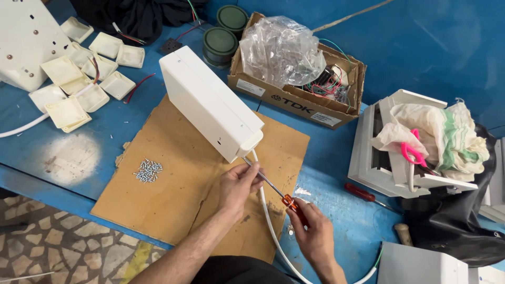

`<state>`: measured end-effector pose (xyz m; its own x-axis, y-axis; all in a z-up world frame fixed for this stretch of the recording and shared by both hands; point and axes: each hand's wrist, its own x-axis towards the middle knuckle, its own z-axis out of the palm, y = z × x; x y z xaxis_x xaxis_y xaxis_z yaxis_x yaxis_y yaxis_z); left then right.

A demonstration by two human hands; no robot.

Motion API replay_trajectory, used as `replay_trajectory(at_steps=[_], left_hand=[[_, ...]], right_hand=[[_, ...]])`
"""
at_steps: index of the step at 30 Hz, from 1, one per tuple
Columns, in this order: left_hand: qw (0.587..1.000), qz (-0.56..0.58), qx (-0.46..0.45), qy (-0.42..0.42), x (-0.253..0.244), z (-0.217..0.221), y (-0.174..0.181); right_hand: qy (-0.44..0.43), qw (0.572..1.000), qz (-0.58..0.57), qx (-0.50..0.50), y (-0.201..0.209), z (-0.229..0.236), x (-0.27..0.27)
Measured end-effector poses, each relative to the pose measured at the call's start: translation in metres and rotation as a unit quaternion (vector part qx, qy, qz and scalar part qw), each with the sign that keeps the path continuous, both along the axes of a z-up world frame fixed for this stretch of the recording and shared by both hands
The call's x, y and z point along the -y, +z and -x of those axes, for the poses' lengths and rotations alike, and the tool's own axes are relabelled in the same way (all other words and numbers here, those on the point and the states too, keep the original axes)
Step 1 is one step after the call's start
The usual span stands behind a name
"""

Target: The person uses a red-handled screwdriver to tighten screws on a white rectangular electrical box. They pick up screws from a pile on the table, insert them into the box, and secure them. The person then places the assembled box aside and picks up another similar box to continue the process.

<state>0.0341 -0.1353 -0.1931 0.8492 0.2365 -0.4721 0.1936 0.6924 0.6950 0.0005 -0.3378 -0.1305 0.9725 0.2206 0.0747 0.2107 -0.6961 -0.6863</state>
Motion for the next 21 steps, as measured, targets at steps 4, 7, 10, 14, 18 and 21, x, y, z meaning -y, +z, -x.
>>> replay_trajectory(at_steps=[4, 7, 10, 14, 18, 21], left_hand=[[0.999, -0.038, -0.024, -0.022, 0.001, 0.000, 0.009], [0.998, -0.048, -0.025, -0.030, 0.001, -0.002, 0.001], [0.998, -0.035, -0.024, -0.036, -0.002, 0.000, 0.014], [0.998, -0.050, -0.034, -0.032, -0.004, 0.003, 0.011], [0.999, -0.034, -0.023, -0.019, -0.004, 0.003, 0.014], [0.999, -0.035, -0.015, -0.016, -0.003, 0.001, 0.013]], right_hand=[[0.003, 0.975, 0.075, 0.209, 0.001, 0.012, -0.012], [-0.042, 0.973, -0.199, -0.111, -0.032, -0.002, 0.011], [-0.039, 0.818, -0.314, -0.481, -0.001, -0.023, 0.030], [0.009, 0.836, -0.231, -0.498, -0.016, -0.030, 0.029], [0.041, 0.969, -0.041, -0.239, -0.018, -0.024, 0.020], [0.064, 0.995, 0.059, 0.047, -0.011, -0.012, 0.005]])
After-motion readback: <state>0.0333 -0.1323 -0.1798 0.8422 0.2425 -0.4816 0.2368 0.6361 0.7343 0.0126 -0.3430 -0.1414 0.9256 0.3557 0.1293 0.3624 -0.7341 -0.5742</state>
